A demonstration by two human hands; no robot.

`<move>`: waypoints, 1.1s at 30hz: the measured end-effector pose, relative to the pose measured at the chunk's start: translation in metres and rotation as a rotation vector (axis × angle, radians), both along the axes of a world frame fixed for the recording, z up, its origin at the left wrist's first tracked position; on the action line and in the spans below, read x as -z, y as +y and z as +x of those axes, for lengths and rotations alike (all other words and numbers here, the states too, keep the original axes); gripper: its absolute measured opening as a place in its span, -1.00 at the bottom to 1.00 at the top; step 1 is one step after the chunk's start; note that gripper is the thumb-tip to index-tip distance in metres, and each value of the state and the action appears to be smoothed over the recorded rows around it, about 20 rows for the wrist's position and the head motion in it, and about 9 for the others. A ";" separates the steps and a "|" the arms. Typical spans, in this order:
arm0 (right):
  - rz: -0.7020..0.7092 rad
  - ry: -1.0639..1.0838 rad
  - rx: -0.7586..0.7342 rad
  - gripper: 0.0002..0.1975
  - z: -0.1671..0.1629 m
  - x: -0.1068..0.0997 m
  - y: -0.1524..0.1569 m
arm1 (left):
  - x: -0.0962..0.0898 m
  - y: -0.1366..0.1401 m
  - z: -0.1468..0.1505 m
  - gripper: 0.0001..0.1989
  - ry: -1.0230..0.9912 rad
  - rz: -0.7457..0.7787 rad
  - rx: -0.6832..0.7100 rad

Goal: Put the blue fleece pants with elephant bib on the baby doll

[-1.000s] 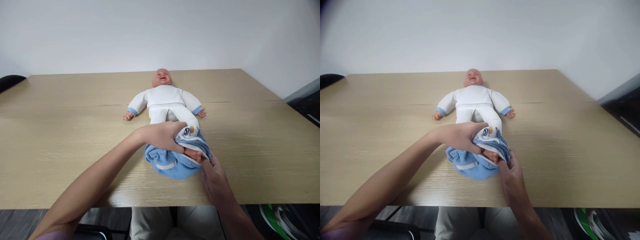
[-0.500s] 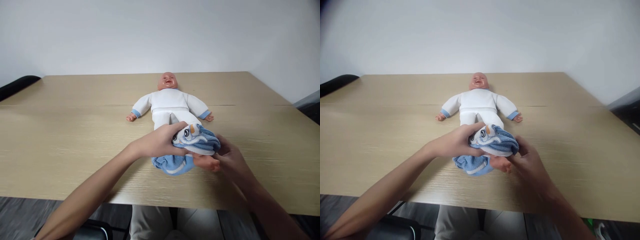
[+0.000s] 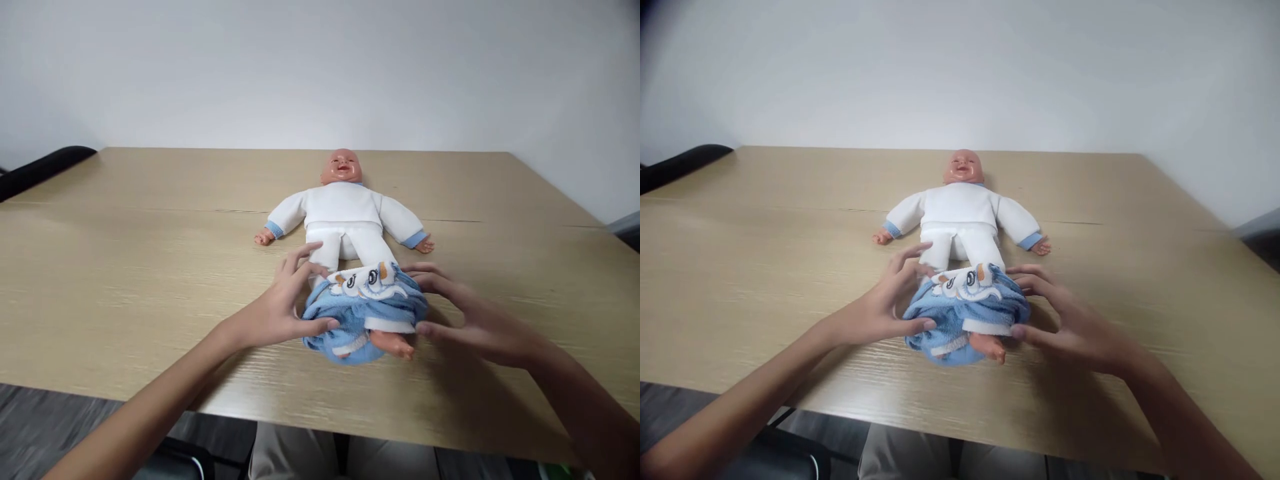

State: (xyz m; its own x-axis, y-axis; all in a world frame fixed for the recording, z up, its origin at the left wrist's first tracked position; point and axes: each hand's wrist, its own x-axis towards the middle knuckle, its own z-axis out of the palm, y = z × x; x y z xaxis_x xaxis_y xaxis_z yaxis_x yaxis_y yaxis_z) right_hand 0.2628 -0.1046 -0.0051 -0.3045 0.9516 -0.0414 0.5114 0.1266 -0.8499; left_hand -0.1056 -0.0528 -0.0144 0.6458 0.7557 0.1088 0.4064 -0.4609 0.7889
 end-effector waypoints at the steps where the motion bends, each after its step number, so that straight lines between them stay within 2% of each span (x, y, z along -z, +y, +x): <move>1: -0.016 0.059 -0.002 -0.56 0.000 0.003 0.003 | 0.004 -0.002 -0.001 -0.34 -0.065 -0.069 0.002; 3: -0.061 0.202 0.028 -0.63 -0.004 0.014 0.010 | 0.012 -0.005 0.001 -0.50 -0.226 -0.218 0.003; 6: -0.166 0.419 0.136 -0.62 -0.020 0.035 0.018 | 0.022 -0.005 0.011 -0.72 -0.419 -0.377 -0.039; 9: -0.321 0.610 0.251 -0.59 -0.037 0.048 0.022 | 0.031 0.004 0.015 -0.76 -0.536 -0.426 -0.095; 11: -0.370 0.700 0.292 -0.57 -0.046 0.051 0.025 | 0.037 0.011 0.014 -0.75 -0.584 -0.467 -0.150; 15: -0.362 0.753 0.253 -0.60 -0.054 0.050 0.028 | 0.045 0.021 0.013 -0.71 -0.644 -0.521 -0.238; 18: -0.392 0.779 0.273 -0.62 -0.057 0.047 0.028 | 0.042 0.020 0.015 -0.66 -0.668 -0.550 -0.268; 21: -0.426 0.765 0.354 -0.53 -0.061 0.043 0.026 | 0.036 0.013 0.019 -0.64 -0.604 -0.576 -0.307; 23: -0.443 0.756 0.385 -0.45 -0.064 0.041 0.025 | 0.034 0.005 0.021 -0.63 -0.598 -0.647 -0.311; 27: -0.433 0.817 0.314 -0.47 -0.069 0.039 0.023 | 0.036 -0.007 0.024 -0.57 -0.648 -0.781 -0.287; 33: -0.440 0.839 0.352 -0.49 -0.072 0.044 0.021 | 0.042 0.005 0.023 -0.62 -0.588 -0.620 -0.274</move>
State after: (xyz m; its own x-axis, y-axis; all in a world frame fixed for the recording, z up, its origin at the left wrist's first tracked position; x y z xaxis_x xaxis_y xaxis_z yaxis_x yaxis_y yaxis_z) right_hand 0.1913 -0.0840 -0.0490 -0.1012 0.9449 -0.3114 -0.3254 -0.3273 -0.8871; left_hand -0.0827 -0.0481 -0.0561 0.4031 0.9081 -0.1138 -0.1084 0.1709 0.9793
